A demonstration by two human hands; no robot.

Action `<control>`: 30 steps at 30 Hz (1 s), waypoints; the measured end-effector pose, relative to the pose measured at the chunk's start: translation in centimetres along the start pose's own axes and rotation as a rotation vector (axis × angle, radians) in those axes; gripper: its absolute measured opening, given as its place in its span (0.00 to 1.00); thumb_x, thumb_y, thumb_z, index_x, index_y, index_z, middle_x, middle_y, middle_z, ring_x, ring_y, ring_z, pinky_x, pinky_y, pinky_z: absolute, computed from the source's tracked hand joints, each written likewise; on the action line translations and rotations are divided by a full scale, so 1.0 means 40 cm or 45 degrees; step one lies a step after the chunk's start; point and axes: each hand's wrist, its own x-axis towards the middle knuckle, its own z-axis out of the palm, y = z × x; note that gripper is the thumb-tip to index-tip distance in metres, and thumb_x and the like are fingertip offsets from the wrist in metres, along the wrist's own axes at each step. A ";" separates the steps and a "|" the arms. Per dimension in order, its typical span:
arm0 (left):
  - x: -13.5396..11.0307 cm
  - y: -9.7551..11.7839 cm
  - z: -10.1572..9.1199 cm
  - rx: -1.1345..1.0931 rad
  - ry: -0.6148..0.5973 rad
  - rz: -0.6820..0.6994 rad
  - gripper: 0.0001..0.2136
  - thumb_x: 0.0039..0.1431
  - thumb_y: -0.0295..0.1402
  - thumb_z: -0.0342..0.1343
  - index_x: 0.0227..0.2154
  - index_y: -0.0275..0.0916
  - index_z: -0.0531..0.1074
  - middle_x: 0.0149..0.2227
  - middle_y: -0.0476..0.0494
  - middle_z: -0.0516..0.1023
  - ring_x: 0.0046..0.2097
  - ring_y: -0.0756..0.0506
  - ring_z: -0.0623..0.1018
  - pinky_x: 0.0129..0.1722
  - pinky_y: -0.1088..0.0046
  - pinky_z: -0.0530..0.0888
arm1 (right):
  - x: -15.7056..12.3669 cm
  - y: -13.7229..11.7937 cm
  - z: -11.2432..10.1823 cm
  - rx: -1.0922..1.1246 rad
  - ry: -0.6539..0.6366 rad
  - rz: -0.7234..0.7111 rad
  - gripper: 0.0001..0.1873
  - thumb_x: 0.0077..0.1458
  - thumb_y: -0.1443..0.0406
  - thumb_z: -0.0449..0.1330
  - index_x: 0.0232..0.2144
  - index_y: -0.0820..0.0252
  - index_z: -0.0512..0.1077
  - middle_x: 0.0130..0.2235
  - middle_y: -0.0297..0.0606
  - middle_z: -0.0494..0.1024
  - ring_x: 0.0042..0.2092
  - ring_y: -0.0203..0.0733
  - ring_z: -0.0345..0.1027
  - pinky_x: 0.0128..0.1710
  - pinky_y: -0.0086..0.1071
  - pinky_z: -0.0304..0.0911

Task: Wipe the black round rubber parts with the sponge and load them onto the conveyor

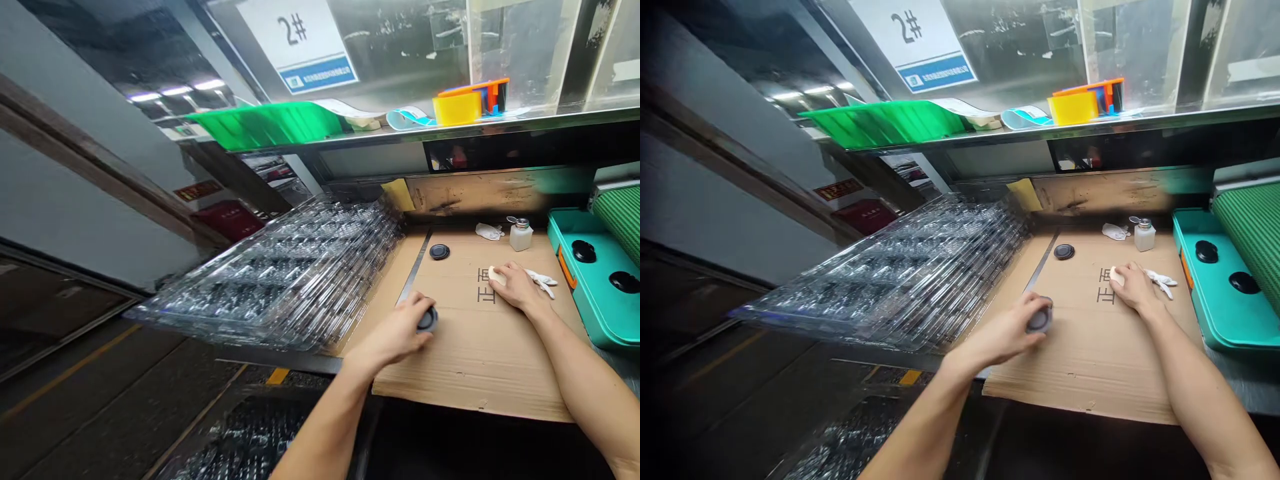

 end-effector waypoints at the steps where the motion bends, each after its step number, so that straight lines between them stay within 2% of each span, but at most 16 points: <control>1: 0.005 -0.028 -0.017 0.014 0.026 -0.035 0.25 0.51 0.31 0.57 0.55 0.44 0.69 0.56 0.41 0.68 0.54 0.38 0.73 0.57 0.61 0.69 | -0.001 -0.001 -0.001 0.006 0.000 -0.004 0.17 0.60 0.55 0.60 0.47 0.55 0.77 0.43 0.41 0.74 0.48 0.45 0.68 0.50 0.33 0.59; 4: 0.036 -0.095 -0.037 0.062 -0.002 -0.037 0.28 0.49 0.30 0.58 0.56 0.43 0.68 0.57 0.40 0.68 0.59 0.36 0.69 0.60 0.60 0.65 | -0.003 -0.003 -0.003 0.013 0.012 -0.007 0.16 0.60 0.55 0.60 0.47 0.54 0.77 0.42 0.40 0.74 0.48 0.45 0.67 0.50 0.33 0.58; 8: 0.083 -0.129 -0.013 0.059 -0.110 -0.004 0.30 0.47 0.29 0.59 0.57 0.41 0.69 0.55 0.39 0.69 0.59 0.38 0.69 0.62 0.63 0.64 | -0.002 -0.001 0.003 0.010 0.014 0.010 0.17 0.60 0.56 0.60 0.47 0.54 0.77 0.43 0.40 0.74 0.48 0.45 0.68 0.48 0.33 0.59; 14: 0.119 -0.139 0.009 0.045 -0.170 0.032 0.29 0.48 0.31 0.59 0.56 0.41 0.72 0.55 0.40 0.70 0.57 0.39 0.72 0.60 0.65 0.66 | -0.002 -0.003 0.007 -0.003 0.021 0.023 0.17 0.60 0.55 0.60 0.47 0.54 0.77 0.43 0.40 0.74 0.48 0.45 0.68 0.48 0.33 0.59; 23: 0.146 -0.125 0.018 0.080 -0.115 -0.002 0.26 0.46 0.34 0.61 0.52 0.40 0.74 0.53 0.38 0.74 0.56 0.36 0.73 0.59 0.62 0.69 | -0.006 -0.010 0.003 0.003 0.026 0.022 0.18 0.60 0.56 0.60 0.50 0.54 0.76 0.44 0.41 0.74 0.49 0.45 0.67 0.50 0.33 0.59; 30: 0.162 -0.117 0.014 0.133 -0.157 0.022 0.25 0.40 0.25 0.56 0.47 0.39 0.75 0.51 0.39 0.74 0.56 0.38 0.73 0.57 0.66 0.70 | -0.010 -0.017 -0.005 0.006 0.021 0.014 0.17 0.60 0.57 0.60 0.49 0.55 0.77 0.44 0.42 0.74 0.49 0.45 0.67 0.49 0.33 0.59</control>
